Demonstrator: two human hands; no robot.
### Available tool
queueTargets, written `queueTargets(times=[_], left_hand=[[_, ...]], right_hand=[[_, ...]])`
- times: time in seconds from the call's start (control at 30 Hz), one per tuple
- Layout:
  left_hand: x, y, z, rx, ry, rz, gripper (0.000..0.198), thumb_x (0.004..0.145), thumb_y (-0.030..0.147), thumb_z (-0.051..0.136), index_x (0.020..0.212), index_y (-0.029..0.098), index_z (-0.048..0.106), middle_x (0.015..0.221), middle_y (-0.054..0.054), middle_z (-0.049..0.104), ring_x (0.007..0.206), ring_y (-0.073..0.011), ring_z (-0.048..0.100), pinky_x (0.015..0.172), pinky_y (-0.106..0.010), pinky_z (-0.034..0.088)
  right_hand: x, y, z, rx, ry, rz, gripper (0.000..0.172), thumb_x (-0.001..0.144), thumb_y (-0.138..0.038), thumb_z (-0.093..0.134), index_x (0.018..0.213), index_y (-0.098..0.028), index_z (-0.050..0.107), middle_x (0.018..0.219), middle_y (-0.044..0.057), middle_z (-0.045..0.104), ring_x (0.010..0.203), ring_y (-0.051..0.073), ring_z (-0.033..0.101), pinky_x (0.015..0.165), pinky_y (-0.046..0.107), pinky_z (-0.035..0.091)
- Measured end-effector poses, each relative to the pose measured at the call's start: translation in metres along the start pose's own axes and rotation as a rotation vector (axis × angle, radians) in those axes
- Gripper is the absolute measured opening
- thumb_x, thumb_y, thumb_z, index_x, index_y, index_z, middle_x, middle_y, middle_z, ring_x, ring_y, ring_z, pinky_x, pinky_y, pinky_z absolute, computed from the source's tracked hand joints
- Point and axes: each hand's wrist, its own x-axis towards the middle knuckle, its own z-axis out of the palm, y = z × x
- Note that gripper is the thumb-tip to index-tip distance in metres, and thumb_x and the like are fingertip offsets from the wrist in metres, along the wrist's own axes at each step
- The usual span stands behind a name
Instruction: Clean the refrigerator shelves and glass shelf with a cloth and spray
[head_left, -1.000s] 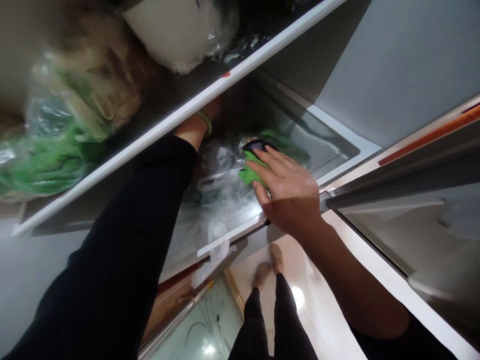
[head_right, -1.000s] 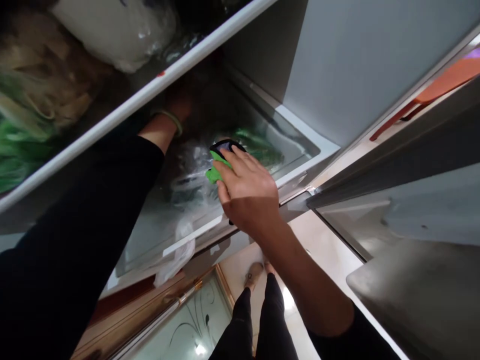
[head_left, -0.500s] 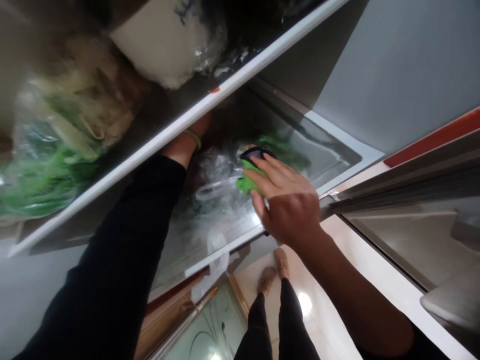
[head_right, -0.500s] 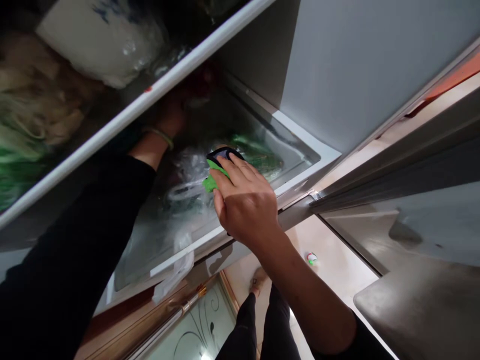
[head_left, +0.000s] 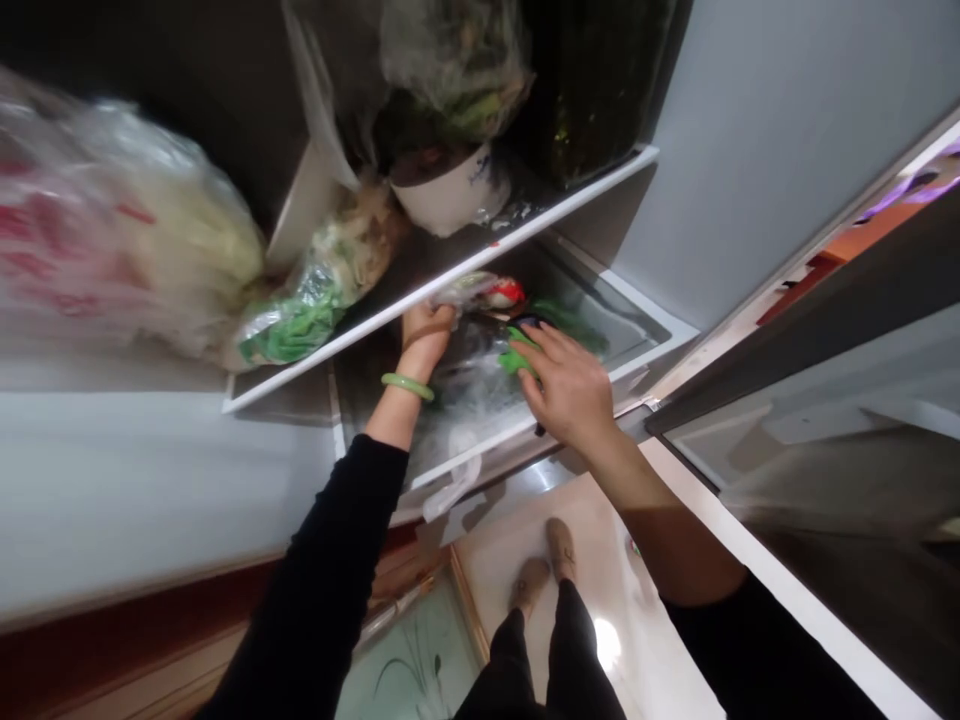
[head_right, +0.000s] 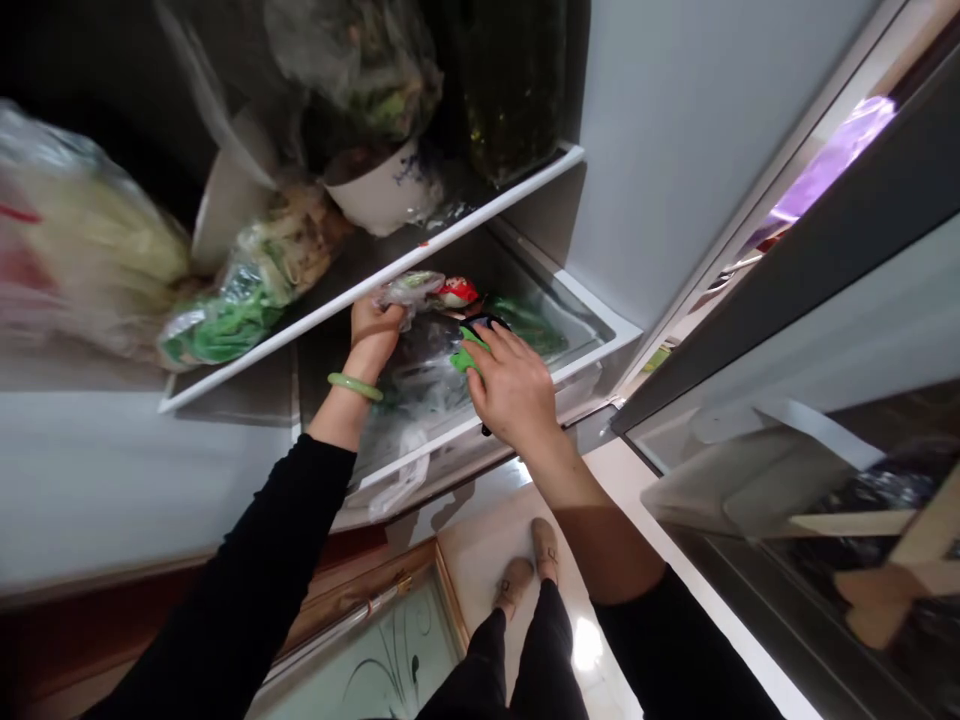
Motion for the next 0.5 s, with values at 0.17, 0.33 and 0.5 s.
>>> queueTargets(times=[0.17,0.33,0.5], left_hand=[[-0.038,0.016,-0.032,-0.058,0.046,-0.015,0.019,0.076,0.024,0.071,0.093,0.019,0.077,0.094,-0.006,0.081,0.107,-0.0276,0.076,0.107,-0.039,0.056],[-0.094,0.023,-0.078,-0.215,0.078,-0.172,0.03,0.074,0.035,0.078,0.099,0.017,0.079,0.106,-0.009,0.083,0.109,-0.0284,0.076,0.104,-0.04,0.058],[-0.136,0.021,-0.113,-0.293,0.084,-0.365,0.035,0.071,0.037,0.085,0.1,0.017,0.079,0.105,-0.009,0.083,0.108,-0.0282,0.077,0.108,-0.043,0.057]], right_hand=[[0.0,-0.001,0.001,0.003,-0.001,0.021,0.038,0.101,-0.039,0.06,0.129,-0.02,0.078,0.152,0.01,0.066,0.147,0.033,0.056,0.122,0.052,0.047],[0.017,-0.007,-0.011,0.072,0.001,0.157,0.031,0.102,-0.039,0.057,0.097,-0.023,0.083,0.134,0.009,0.076,0.136,0.032,0.064,0.118,0.049,0.05],[0.06,-0.023,-0.014,-0.067,-0.034,0.174,0.028,0.097,-0.028,0.058,0.114,-0.022,0.079,0.133,0.013,0.074,0.137,0.038,0.057,0.116,0.055,0.043]])
